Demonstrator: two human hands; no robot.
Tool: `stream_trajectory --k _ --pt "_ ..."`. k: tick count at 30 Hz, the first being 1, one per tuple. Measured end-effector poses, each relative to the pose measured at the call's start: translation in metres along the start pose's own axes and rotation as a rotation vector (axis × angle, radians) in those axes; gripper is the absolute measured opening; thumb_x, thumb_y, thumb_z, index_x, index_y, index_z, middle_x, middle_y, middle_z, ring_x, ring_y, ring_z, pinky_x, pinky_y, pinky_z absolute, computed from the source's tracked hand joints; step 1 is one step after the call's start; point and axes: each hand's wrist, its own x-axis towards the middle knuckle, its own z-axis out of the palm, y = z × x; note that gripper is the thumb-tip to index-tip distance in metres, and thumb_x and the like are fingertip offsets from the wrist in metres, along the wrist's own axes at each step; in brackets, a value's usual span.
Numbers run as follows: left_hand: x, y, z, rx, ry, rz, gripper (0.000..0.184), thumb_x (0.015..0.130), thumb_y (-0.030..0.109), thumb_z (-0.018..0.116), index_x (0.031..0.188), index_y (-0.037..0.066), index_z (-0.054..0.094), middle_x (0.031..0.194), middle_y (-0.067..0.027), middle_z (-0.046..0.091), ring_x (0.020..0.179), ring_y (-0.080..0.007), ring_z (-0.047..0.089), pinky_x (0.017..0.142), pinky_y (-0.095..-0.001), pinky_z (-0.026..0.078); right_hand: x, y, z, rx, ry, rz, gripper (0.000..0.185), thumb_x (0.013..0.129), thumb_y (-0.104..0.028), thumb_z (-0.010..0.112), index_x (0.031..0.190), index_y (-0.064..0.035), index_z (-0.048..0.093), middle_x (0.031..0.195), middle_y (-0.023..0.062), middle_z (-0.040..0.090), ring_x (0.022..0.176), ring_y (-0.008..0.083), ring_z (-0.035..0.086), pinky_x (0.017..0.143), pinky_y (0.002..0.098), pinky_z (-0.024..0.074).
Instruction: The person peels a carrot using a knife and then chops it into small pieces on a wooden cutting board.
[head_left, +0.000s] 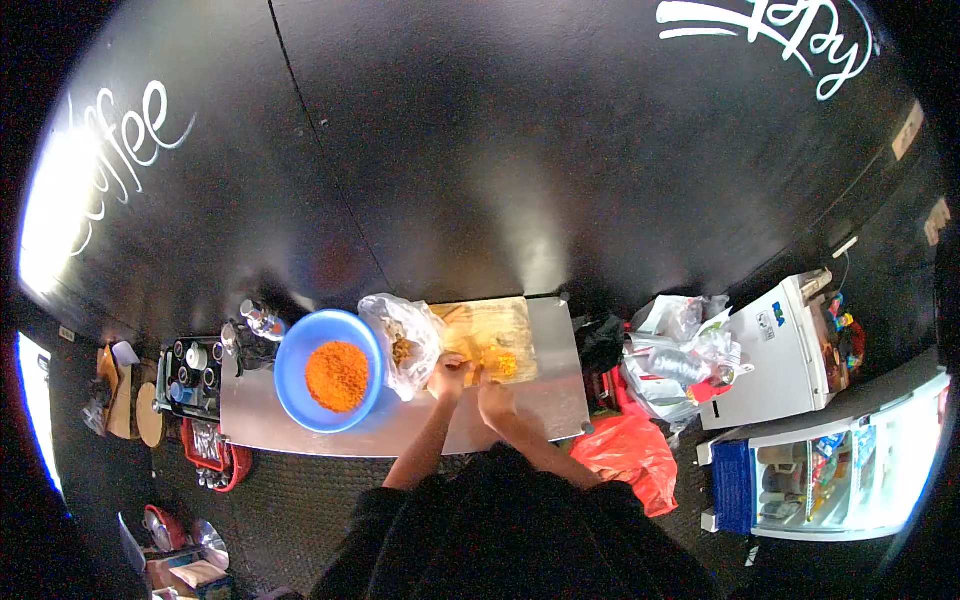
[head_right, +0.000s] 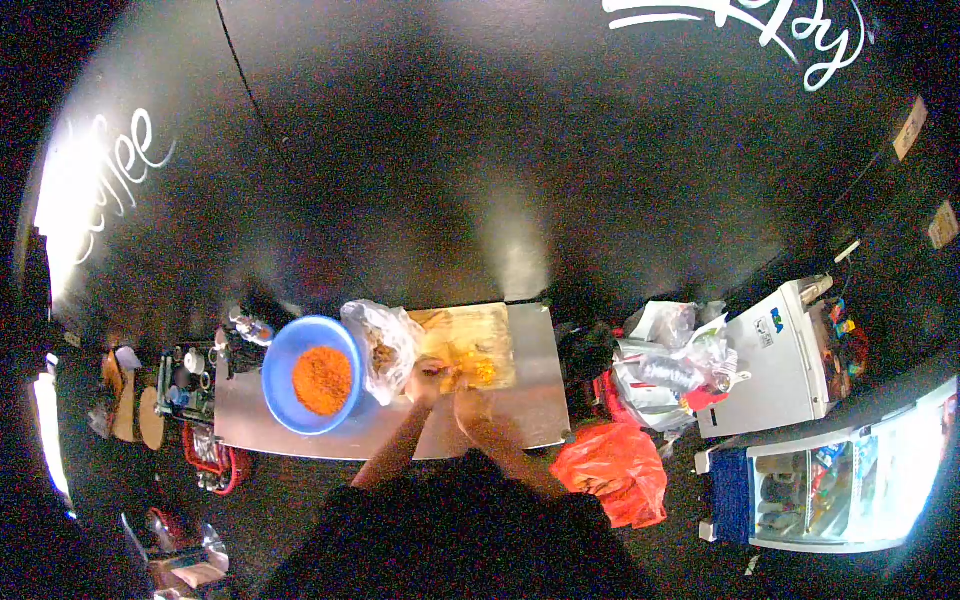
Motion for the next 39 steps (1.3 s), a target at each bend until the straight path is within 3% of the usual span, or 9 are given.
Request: stream_trajectory --k 9,19,22,24,25,29,34,36,39 --pt "0.001 -0.016 -0.007 -0.114 0.013 0.029 0.011 0.069 0.011 0.066 0.079 0.006 0.064 0.075 -0.0034 0.062 0.064 -0.0121 0.057 0.060 -0.0239 0.045 0.007 0.005 -0.029 0.374 0.083 -0.135 0.028 0.084 -0.021 0.039 0.102 0.0009 0.042 0.081 0.0239 0.057 0.073 0.0372 0.057 0.064 0.0462 0.0458" --pt "0.001 -0.007 -0.017 -0.035 -0.181 0.069 0.010 0.070 0.010 0.065 0.079 0.006 0.065 0.077 -0.0039 0.061 0.063 -0.0113 0.055 0.060 -0.0238 0.044 -0.002 0.005 -0.012 0.189 -0.046 0.026 0.045 0.087 -0.029 0.031 0.122 -0.0017 0.032 0.083 0.0238 0.057 0.076 0.0366 0.057 0.068 0.0482 0.0442" --pt "0.007 -0.013 -0.015 -0.087 -0.240 0.183 0.010 0.071 0.011 0.064 0.080 0.006 0.065 0.074 -0.0045 0.060 0.061 -0.0116 0.053 0.058 -0.0239 0.043 0.005 0.016 -0.019 0.354 -0.013 -0.009 0.041 0.087 -0.031 0.034 0.116 -0.0024 0.038 0.078 0.0224 0.058 0.068 0.0334 0.059 0.062 0.0455 0.0466" --pt "0.008 -0.017 -0.013 -0.221 -0.237 0.172 0.014 0.071 0.014 0.065 0.082 0.005 0.065 0.072 -0.0044 0.060 0.060 -0.0111 0.051 0.058 -0.0232 0.042 0.011 0.025 -0.028 0.631 -0.055 -0.036 0.039 0.086 -0.033 0.039 0.109 -0.0024 0.042 0.071 0.0203 0.058 0.056 0.0297 0.059 0.050 0.0414 0.0473" --pt "0.007 -0.018 -0.011 -0.220 -0.234 0.171 0.014 0.071 0.014 0.065 0.082 0.005 0.065 0.072 -0.0044 0.060 0.060 -0.0111 0.051 0.058 -0.0232 0.042 0.010 0.028 -0.032 0.777 -0.073 0.007 0.032 0.086 -0.033 0.042 0.096 -0.0023 0.045 0.056 0.0128 0.052 0.040 0.0219 0.052 0.037 0.0343 0.0431" --pt "0.002 0.015 -0.009 -0.171 -0.155 0.013 0.025 0.072 0.019 0.066 0.089 0.001 0.062 0.074 -0.0057 0.060 0.065 -0.0105 0.053 0.061 -0.0234 0.043 0.009 0.032 -0.053 1.177 -0.294 0.220 0.032 0.087 -0.037 0.038 0.083 -0.0054 0.042 0.045 0.0006 0.036 0.031 0.0111 0.035 0.030 0.0255 0.0343" --pt "-0.002 0.038 0.001 -0.414 -0.301 -0.130 0.039 0.076 0.022 0.062 0.105 -0.002 0.053 0.085 -0.0080 0.059 0.075 -0.0148 0.055 0.069 -0.0263 0.044 -0.002 0.033 -0.083 1.308 -0.468 0.175 0.042 0.087 -0.045 0.032 0.088 -0.0043 0.042 0.045 0.0010 0.037 0.031 0.0107 0.036 0.030 0.0244 0.0331" --pt "-0.004 0.046 -0.003 -1.108 -0.522 -0.528 0.041 0.080 0.020 0.057 0.113 -0.001 0.045 0.093 -0.0076 0.057 0.084 -0.0189 0.055 0.079 -0.0293 0.042 -0.006 0.033 -0.094 1.316 -0.497 0.180 0.045 0.087 -0.047 0.031 0.089 -0.0039 0.042 0.045 0.0007 0.036 0.031 0.0103 0.036 0.030 0.0240 0.0328" --pt "0.008 0.029 0.002 -1.359 -0.671 -0.755 0.033 0.083 0.016 0.052 0.113 0.004 0.045 0.106 -0.0090 0.052 0.100 -0.0198 0.048 0.087 -0.0317 0.037 -0.010 0.037 -0.106 1.278 -0.486 0.188 0.047 0.087 -0.047 0.030 0.091 -0.0020 0.044 0.044 0.0009 0.037 0.031 0.0100 0.036 0.030 0.0235 0.0324"
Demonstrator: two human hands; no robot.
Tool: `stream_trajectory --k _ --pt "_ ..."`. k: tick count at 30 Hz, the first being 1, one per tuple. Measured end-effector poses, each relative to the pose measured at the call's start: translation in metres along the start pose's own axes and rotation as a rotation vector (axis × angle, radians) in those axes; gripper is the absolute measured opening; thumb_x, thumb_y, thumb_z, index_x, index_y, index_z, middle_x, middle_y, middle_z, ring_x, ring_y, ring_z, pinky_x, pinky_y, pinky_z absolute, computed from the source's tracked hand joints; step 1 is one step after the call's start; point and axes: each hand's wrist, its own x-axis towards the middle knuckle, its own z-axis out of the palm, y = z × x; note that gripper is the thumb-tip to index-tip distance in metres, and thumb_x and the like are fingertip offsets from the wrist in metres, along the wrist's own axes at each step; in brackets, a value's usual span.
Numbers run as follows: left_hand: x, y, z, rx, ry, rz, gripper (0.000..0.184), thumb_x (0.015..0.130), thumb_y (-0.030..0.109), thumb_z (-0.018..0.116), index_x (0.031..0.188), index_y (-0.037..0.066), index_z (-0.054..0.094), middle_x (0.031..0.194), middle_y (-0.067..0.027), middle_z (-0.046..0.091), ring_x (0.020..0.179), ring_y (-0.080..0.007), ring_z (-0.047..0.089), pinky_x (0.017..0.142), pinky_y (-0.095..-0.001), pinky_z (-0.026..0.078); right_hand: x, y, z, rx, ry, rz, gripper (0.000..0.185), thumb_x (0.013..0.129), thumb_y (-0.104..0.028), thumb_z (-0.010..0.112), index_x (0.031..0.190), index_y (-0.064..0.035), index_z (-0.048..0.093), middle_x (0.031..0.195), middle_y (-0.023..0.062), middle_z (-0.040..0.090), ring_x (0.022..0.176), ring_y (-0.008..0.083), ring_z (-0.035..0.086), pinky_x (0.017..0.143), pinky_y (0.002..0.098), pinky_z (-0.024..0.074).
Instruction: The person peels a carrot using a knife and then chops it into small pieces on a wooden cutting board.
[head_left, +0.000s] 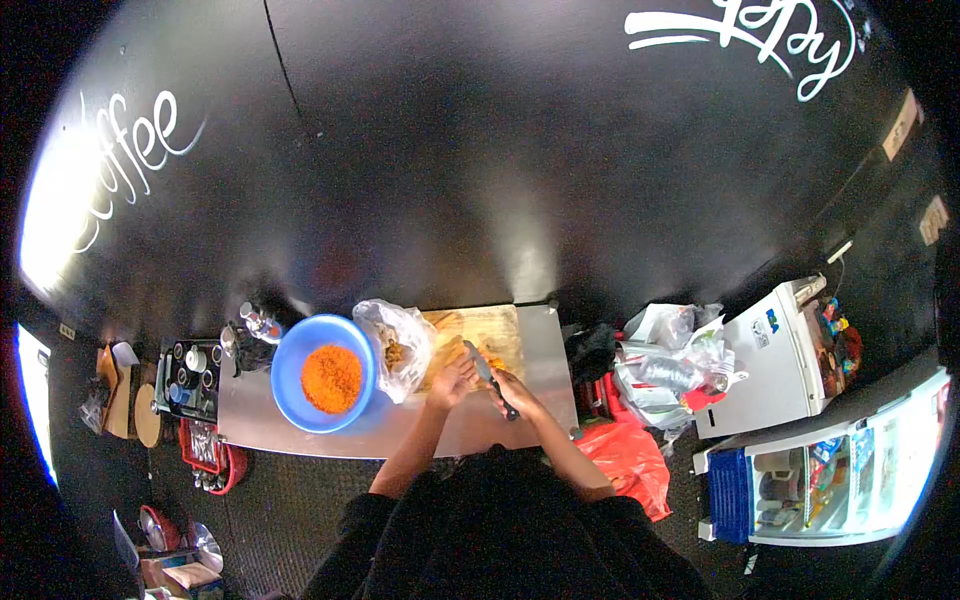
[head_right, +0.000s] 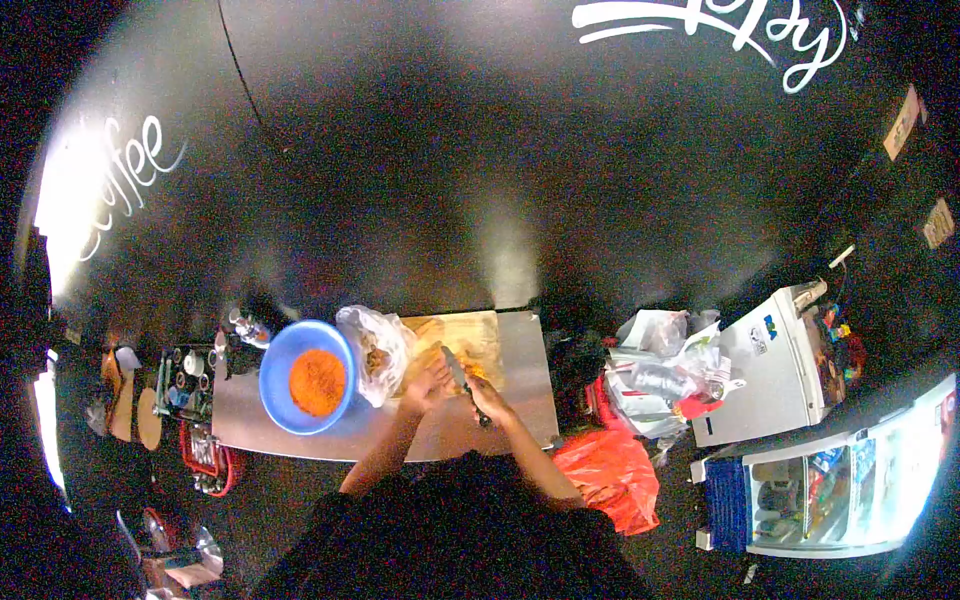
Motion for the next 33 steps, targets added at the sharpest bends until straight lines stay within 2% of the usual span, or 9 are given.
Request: stream_trajectory --k 4,7,13,16,22,25,28,31,33 --pt "0.003 -0.002 -0.002 0.142 0.039 0.058 0.031 0.083 0.021 0.053 0.110 0.006 0.046 0.115 -0.0095 0.044 0.106 -0.0192 0.041 0.089 -0.0330 0.035 0.000 0.002 -0.015 -0.096 -0.011 -0.041 0.048 0.088 -0.045 0.029 0.088 -0.0009 0.047 0.044 0.0017 0.040 0.030 0.0098 0.036 0.029 0.0236 0.0320" --pt "0.007 0.004 0.014 0.050 0.353 -0.054 0.033 0.078 0.017 0.060 0.108 0.010 0.049 0.098 -0.0037 0.052 0.091 -0.0162 0.049 0.084 -0.0339 0.041 -0.001 0.001 -0.021 -0.133 -0.027 -0.089 0.047 0.089 -0.044 0.029 0.087 -0.0009 0.048 0.044 0.0020 0.040 0.030 0.0099 0.036 0.029 0.0239 0.0318" --pt "0.011 -0.002 -0.004 0.212 -0.093 0.235 0.036 0.075 0.006 0.062 0.108 0.005 0.049 0.092 -0.0041 0.054 0.074 -0.0136 0.054 0.072 -0.0277 0.048 -0.007 -0.010 -0.023 -0.138 -0.033 -0.068 0.045 0.089 -0.043 0.030 0.086 -0.0014 0.047 0.044 0.0020 0.039 0.030 0.0103 0.037 0.029 0.0241 0.0318" --pt "0.015 0.000 0.003 0.525 0.097 0.341 0.015 0.083 0.024 0.053 0.073 0.014 0.052 0.059 0.0018 0.044 0.066 -0.0100 0.041 0.061 -0.0231 0.035 -0.005 -0.012 -0.024 -0.128 -0.030 -0.083 0.043 0.089 -0.042 0.031 0.086 -0.0017 0.047 0.044 0.0021 0.039 0.030 0.0106 0.037 0.028 0.0242 0.0319" --pt "0.013 0.004 0.002 0.384 0.197 0.427 0.016 0.084 0.017 0.051 0.097 0.008 0.054 0.083 -0.0046 0.054 0.074 -0.0158 0.051 0.070 -0.0239 0.045 0.005 -0.006 -0.025 -0.139 -0.033 -0.086 0.041 0.089 -0.039 0.032 0.088 -0.0007 0.046 0.044 0.0023 0.039 0.030 0.0114 0.037 0.028 0.0247 0.0323" --pt "0.023 0.018 -0.019 0.146 0.390 0.096 0.025 0.083 0.012 0.051 0.107 0.003 0.050 0.098 -0.0105 0.053 0.082 -0.0214 0.054 0.076 -0.0277 0.046 0.013 -0.005 -0.024 -0.142 -0.032 -0.092 0.039 0.090 -0.036 0.031 0.090 0.0004 0.046 0.043 0.0023 0.039 0.030 0.0114 0.037 0.027 0.0248 0.0322" --pt "0.023 0.014 -0.033 0.701 -0.129 0.531 0.026 0.081 0.007 0.050 0.106 -0.001 0.050 0.101 -0.0138 0.052 0.086 -0.0247 0.055 0.073 -0.0280 0.048 0.015 -0.004 -0.025 -0.140 0.000 -0.089 0.037 0.091 -0.032 0.032 0.091 0.0012 0.046 0.043 0.0024 0.039 0.029 0.0112 0.037 0.027 0.0248 0.0319" --pt "0.019 0.019 -0.021 0.258 0.138 0.215 0.023 0.076 0.004 0.056 0.097 -0.003 0.056 0.092 -0.0140 0.058 0.076 -0.0213 0.059 0.067 -0.0258 0.050 0.021 0.003 -0.028 -0.130 -0.002 -0.099 0.034 0.090 -0.032 0.033 0.088 -0.0011 0.046 0.043 0.0030 0.040 0.029 0.0123 0.038 0.027 0.0263 0.0336" --pt "0.032 0.014 -0.028 0.979 0.262 0.585 0.015 0.069 0.000 0.061 0.084 -0.003 0.063 0.075 -0.0110 0.063 0.064 -0.0164 0.060 0.061 -0.0237 0.050 0.025 0.006 -0.030 -0.124 -0.013 -0.101 0.032 0.089 -0.034 0.035 0.085 -0.0038 0.046 0.043 0.0036 0.041 0.028 0.0135 0.039 0.028 0.0278 0.0354"
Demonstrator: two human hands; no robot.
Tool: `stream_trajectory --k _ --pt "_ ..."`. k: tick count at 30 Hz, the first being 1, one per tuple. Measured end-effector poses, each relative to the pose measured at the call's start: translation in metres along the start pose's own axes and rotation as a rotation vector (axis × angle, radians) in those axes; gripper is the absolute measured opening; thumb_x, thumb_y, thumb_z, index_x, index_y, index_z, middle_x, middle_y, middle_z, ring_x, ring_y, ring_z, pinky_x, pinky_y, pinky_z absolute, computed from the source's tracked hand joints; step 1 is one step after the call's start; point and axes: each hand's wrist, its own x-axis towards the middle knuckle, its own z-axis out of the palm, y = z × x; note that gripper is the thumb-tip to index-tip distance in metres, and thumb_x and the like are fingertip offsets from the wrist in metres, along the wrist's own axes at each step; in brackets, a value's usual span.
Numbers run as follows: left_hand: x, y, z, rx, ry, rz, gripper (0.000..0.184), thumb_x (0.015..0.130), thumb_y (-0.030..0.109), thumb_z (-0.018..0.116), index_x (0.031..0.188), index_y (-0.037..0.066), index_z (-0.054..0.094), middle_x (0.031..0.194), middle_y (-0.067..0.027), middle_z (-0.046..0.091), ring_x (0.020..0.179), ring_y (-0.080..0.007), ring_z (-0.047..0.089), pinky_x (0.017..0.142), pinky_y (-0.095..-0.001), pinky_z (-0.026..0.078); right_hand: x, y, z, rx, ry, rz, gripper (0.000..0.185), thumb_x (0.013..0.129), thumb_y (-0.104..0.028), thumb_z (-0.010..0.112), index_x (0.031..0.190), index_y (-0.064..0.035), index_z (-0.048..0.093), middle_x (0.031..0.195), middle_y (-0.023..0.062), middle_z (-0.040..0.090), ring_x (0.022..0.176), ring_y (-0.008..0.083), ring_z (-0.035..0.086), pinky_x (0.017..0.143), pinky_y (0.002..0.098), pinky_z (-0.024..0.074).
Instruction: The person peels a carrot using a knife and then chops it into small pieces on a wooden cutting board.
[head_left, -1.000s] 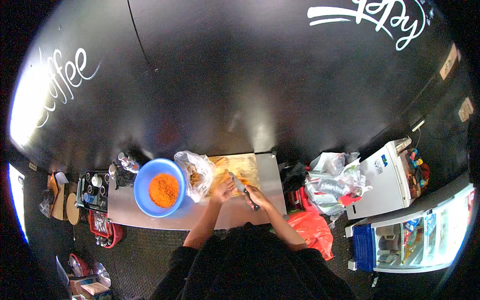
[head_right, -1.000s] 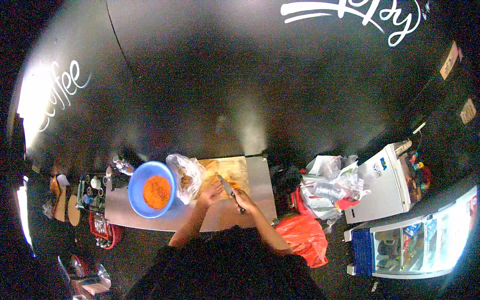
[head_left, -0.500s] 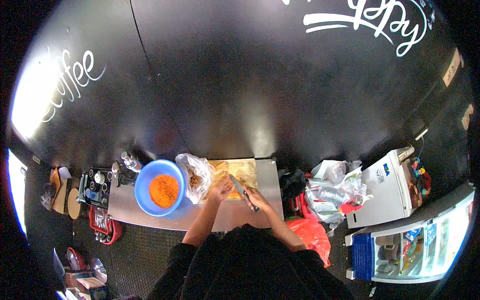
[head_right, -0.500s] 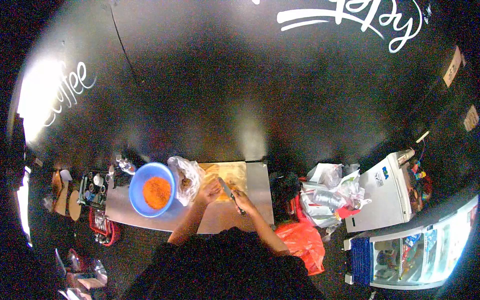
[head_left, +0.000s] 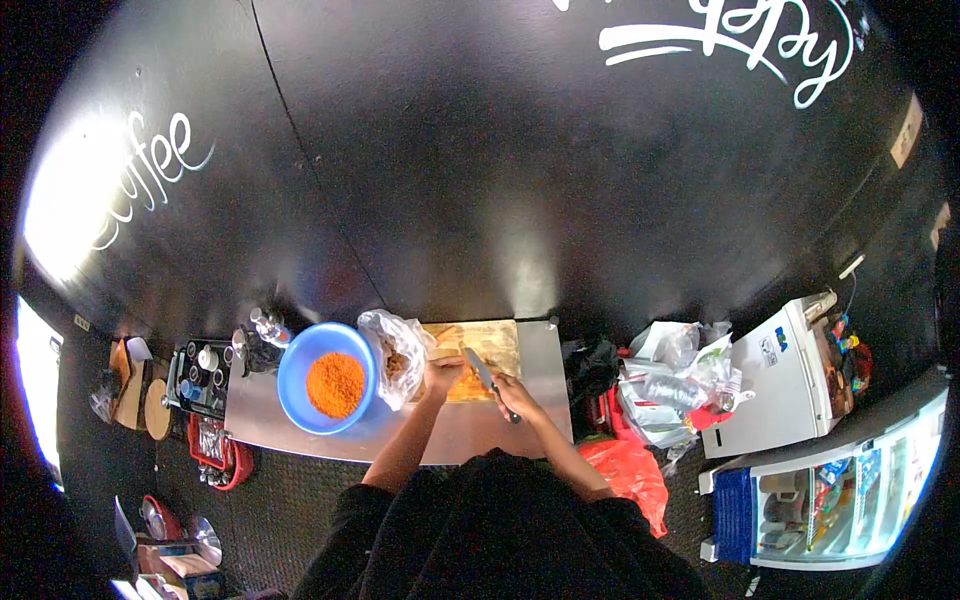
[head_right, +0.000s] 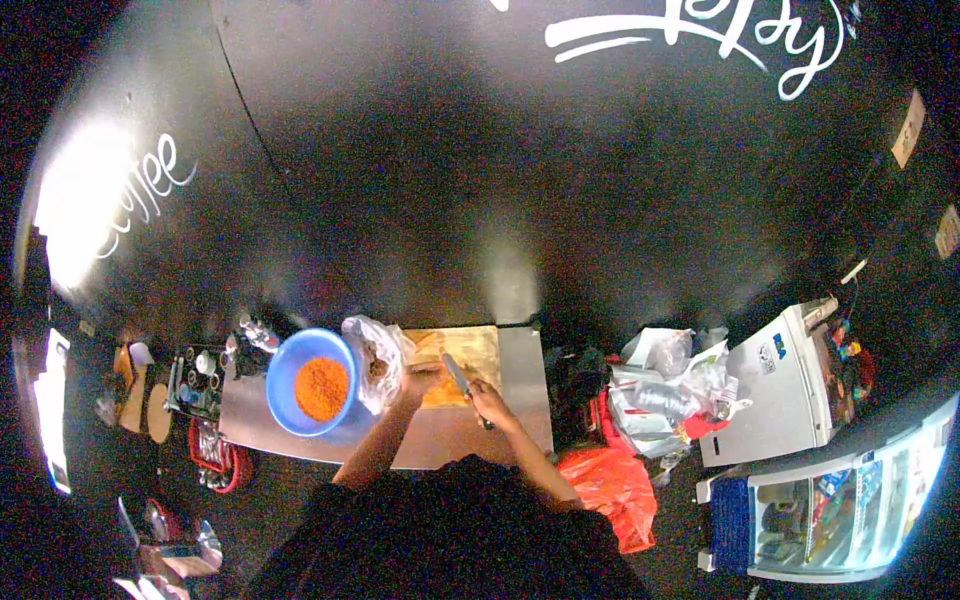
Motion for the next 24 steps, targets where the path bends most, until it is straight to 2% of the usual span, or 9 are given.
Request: stream_trajectory --k 3,7,9,13,15,19,21,22,24 --pt "0.002 -0.002 0.010 0.132 0.127 0.175 0.009 0.063 -0.004 0.065 0.072 -0.002 0.065 0.066 -0.0075 0.063 0.059 -0.0107 0.060 0.058 -0.0218 0.050 -0.003 -0.002 0.002 -0.040 0.017 0.018 0.031 0.089 -0.033 0.035 0.090 -0.0039 0.046 0.044 0.0038 0.041 0.028 0.0137 0.039 0.028 0.0285 0.0359" --pt "-0.003 0.018 0.014 0.149 0.145 0.145 0.011 0.062 -0.004 0.066 0.072 -0.001 0.066 0.069 -0.0062 0.064 0.062 -0.0092 0.060 0.059 -0.0213 0.050 -0.010 -0.014 0.004 -0.047 0.036 -0.013 0.032 0.091 -0.029 0.031 0.084 -0.0010 0.045 0.043 0.0031 0.040 0.028 0.0124 0.037 0.027 0.0257 0.0325" --pt "-0.003 0.015 0.014 -0.026 0.103 0.167 0.008 0.063 -0.004 0.066 0.070 0.000 0.066 0.067 -0.0062 0.064 0.061 -0.0095 0.060 0.059 -0.0215 0.050 -0.010 -0.015 0.005 -0.053 0.013 -0.031 0.032 0.091 -0.029 0.031 0.084 -0.0011 0.045 0.043 0.0032 0.040 0.028 0.0126 0.037 0.027 0.0258 0.0325" --pt "-0.006 0.017 0.010 0.140 0.078 0.185 0.016 0.064 -0.001 0.067 0.081 -0.001 0.064 0.072 -0.0063 0.063 0.062 -0.0105 0.059 0.056 -0.0229 0.049 -0.009 -0.014 0.004 -0.047 -0.005 -0.045 0.033 0.090 -0.031 0.031 0.084 -0.0018 0.045 0.043 0.0033 0.040 0.029 0.0126 0.038 0.027 0.0260 0.0328" --pt "-0.010 0.019 0.015 -0.615 0.080 -0.052 0.026 0.067 0.001 0.066 0.092 0.000 0.060 0.077 -0.0066 0.062 0.063 -0.0114 0.058 0.054 -0.0217 0.047 -0.008 -0.011 0.004 -0.049 -0.016 -0.033 0.033 0.090 -0.031 0.031 0.084 -0.0020 0.045 0.043 0.0033 0.040 0.029 0.0126 0.038 0.028 0.0260 0.0329" --pt "-0.015 0.024 0.017 -0.354 0.007 -0.158 0.030 0.070 0.003 0.065 0.099 0.001 0.056 0.084 -0.0061 0.060 0.071 -0.0127 0.057 0.060 -0.0218 0.046 -0.012 -0.014 0.005 0.078 -0.045 0.027 0.034 0.090 -0.035 0.033 0.084 -0.0033 0.045 0.044 0.0021 0.039 0.030 0.0116 0.037 0.028 0.0253 0.0322" --pt "-0.026 0.059 0.030 -0.100 -0.075 -0.072 0.025 0.073 0.008 0.064 0.097 0.003 0.057 0.088 -0.0063 0.059 0.083 -0.0154 0.055 0.073 -0.0234 0.045 -0.014 -0.018 0.005 0.160 -0.048 0.077 0.035 0.089 -0.037 0.033 0.084 -0.0038 0.045 0.044 0.0015 0.039 0.030 0.0113 0.037 0.028 0.0250 0.0321" --pt "-0.030 0.069 0.029 -0.100 -0.075 -0.073 0.025 0.073 0.008 0.064 0.097 0.003 0.057 0.088 -0.0063 0.059 0.083 -0.0154 0.055 0.073 -0.0234 0.045 -0.013 -0.017 0.003 0.257 -0.111 0.106 0.036 0.088 -0.040 0.035 0.083 -0.0060 0.046 0.044 0.0014 0.040 0.030 0.0115 0.038 0.029 0.0254 0.0334" --pt "-0.037 0.082 0.028 -0.544 -0.255 -0.345 0.044 0.072 0.024 0.068 0.108 0.003 0.053 0.095 -0.0054 0.058 0.087 -0.0155 0.054 0.078 -0.0269 0.043 -0.007 -0.012 0.001 0.348 -0.194 0.148 0.039 0.085 -0.046 0.038 0.084 -0.0081 0.046 0.045 0.0012 0.041 0.031 0.0118 0.039 0.030 0.0254 0.0358"
